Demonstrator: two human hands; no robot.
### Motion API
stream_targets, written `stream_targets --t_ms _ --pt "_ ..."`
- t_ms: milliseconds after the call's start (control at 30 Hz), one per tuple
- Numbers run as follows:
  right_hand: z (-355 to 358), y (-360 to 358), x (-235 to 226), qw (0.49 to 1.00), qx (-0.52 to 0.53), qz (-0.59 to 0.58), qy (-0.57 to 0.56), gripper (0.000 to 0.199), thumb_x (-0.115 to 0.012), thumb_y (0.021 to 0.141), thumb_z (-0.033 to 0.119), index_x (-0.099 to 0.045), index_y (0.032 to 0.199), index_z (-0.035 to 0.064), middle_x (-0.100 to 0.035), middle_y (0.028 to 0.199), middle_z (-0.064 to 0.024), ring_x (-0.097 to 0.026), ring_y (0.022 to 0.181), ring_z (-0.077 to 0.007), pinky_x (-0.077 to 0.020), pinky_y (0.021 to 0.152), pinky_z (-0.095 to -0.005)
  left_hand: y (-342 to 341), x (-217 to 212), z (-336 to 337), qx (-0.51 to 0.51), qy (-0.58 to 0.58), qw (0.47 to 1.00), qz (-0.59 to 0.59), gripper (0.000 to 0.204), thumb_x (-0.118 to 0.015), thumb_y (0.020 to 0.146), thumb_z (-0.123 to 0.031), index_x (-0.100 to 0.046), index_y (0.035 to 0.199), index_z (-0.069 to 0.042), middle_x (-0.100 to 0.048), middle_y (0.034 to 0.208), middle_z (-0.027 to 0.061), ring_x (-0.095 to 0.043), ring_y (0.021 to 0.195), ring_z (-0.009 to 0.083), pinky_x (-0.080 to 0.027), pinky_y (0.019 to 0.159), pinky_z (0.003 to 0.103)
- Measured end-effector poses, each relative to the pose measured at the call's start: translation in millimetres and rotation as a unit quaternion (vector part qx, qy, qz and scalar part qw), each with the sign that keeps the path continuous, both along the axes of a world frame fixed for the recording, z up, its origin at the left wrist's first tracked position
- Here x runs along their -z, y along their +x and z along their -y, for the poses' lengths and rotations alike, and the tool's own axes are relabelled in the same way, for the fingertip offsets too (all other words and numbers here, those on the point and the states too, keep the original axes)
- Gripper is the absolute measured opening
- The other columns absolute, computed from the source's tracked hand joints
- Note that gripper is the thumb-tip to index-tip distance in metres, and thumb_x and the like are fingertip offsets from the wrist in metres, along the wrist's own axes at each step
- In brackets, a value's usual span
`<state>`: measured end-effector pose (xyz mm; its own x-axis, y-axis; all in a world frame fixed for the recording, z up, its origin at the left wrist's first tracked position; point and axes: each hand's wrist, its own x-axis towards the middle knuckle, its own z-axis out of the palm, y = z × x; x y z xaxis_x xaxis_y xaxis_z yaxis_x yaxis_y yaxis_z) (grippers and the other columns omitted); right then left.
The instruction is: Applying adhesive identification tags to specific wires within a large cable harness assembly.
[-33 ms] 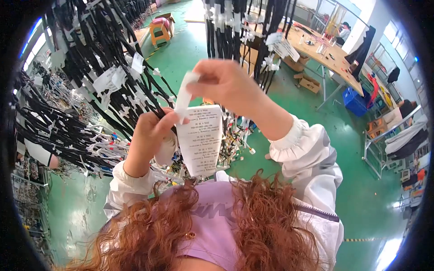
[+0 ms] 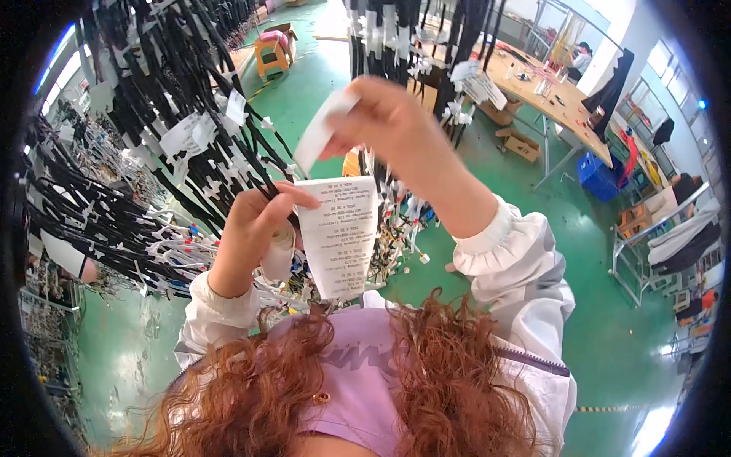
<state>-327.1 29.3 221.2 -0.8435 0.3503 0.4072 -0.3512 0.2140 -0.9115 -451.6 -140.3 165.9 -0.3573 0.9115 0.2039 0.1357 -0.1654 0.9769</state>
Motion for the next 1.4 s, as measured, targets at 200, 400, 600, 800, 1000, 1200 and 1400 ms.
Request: stream_targets --t_ms 200,400,600,800,1000,1200,1400 --pt "11 -16 -18 0.970 -0.178 -0.096 -0.133 0.031 -0.040 0.093 0.017 -0.052 0.105 -0.0089 -0.063 0.095 -0.0196 -0.063 0.089 -0.0282 -0.0493 0.082 -0.0351 -8 11 0 0.022 0.034 0.993 0.108 0.062 -0.024 0.093 -0.050 -0.061 0.093 0.000 -0.063 0.081 0.0074 -0.057 0.065 0.0119 -0.046 0.056 0.024" --pt "23 -47 -38 0.950 -0.233 -0.056 -0.199 0.036 -0.033 0.094 0.019 -0.045 0.111 -0.0089 -0.056 0.108 -0.0229 -0.056 0.103 -0.0341 -0.0432 0.093 -0.0380 -7 11 -9 0.077 0.086 0.966 0.232 0.044 -0.055 0.084 -0.048 -0.054 0.079 -0.004 -0.054 0.074 0.0003 -0.052 0.066 0.0084 -0.042 0.061 0.022" --pt "8 -52 -35 0.986 -0.063 -0.092 -0.125 0.033 -0.035 0.094 0.021 -0.048 0.110 -0.0056 -0.060 0.103 -0.0221 -0.061 0.094 -0.0324 -0.0516 0.081 -0.0340 5 -6 -10 0.060 0.063 0.983 0.159 0.040 -0.043 0.089 -0.043 -0.049 0.076 -0.006 -0.048 0.074 -0.0010 -0.044 0.066 0.0064 -0.035 0.059 0.020" --pt "12 -50 -30 0.991 -0.020 -0.059 -0.116 0.017 -0.047 0.091 0.013 -0.051 0.102 0.0007 -0.063 0.095 -0.0123 -0.064 0.085 -0.0212 -0.0525 0.078 -0.0322 19 -25 -31 0.016 -0.030 0.970 0.243 0.035 -0.052 0.087 -0.036 -0.053 0.073 -0.005 -0.054 0.069 0.0008 -0.051 0.060 0.0072 -0.039 0.054 0.021" --pt "19 -50 -33 0.992 -0.033 -0.035 -0.116 0.014 -0.050 0.089 0.011 -0.051 0.100 0.0024 -0.061 0.091 -0.0063 -0.063 0.081 -0.0141 -0.0529 0.077 -0.0306 22 -22 -47 0.028 0.007 0.964 0.264 0.037 -0.055 0.086 -0.040 -0.055 0.075 -0.004 -0.056 0.065 0.0009 -0.053 0.053 0.0092 -0.041 0.049 0.022" --pt "23 -51 -32 0.992 -0.011 -0.040 -0.123 0.017 -0.049 0.089 0.010 -0.048 0.103 0.0010 -0.060 0.092 -0.0069 -0.063 0.082 -0.0151 -0.0527 0.078 -0.0295 21 -18 -54 0.007 0.013 0.964 0.264 0.030 -0.054 0.086 -0.029 -0.053 0.083 0.001 -0.057 0.068 0.0073 -0.056 0.051 0.0136 -0.047 0.044 0.027" --pt "27 -53 -32 0.992 -0.016 -0.068 -0.103 0.017 -0.048 0.090 0.011 -0.046 0.103 -0.0002 -0.060 0.095 -0.0088 -0.063 0.083 -0.0165 -0.0528 0.078 -0.0295 21 -11 -59 0.004 0.036 0.958 0.286 0.030 -0.054 0.087 -0.028 -0.053 0.084 0.001 -0.058 0.069 0.0078 -0.056 0.050 0.0140 -0.046 0.043 0.026"
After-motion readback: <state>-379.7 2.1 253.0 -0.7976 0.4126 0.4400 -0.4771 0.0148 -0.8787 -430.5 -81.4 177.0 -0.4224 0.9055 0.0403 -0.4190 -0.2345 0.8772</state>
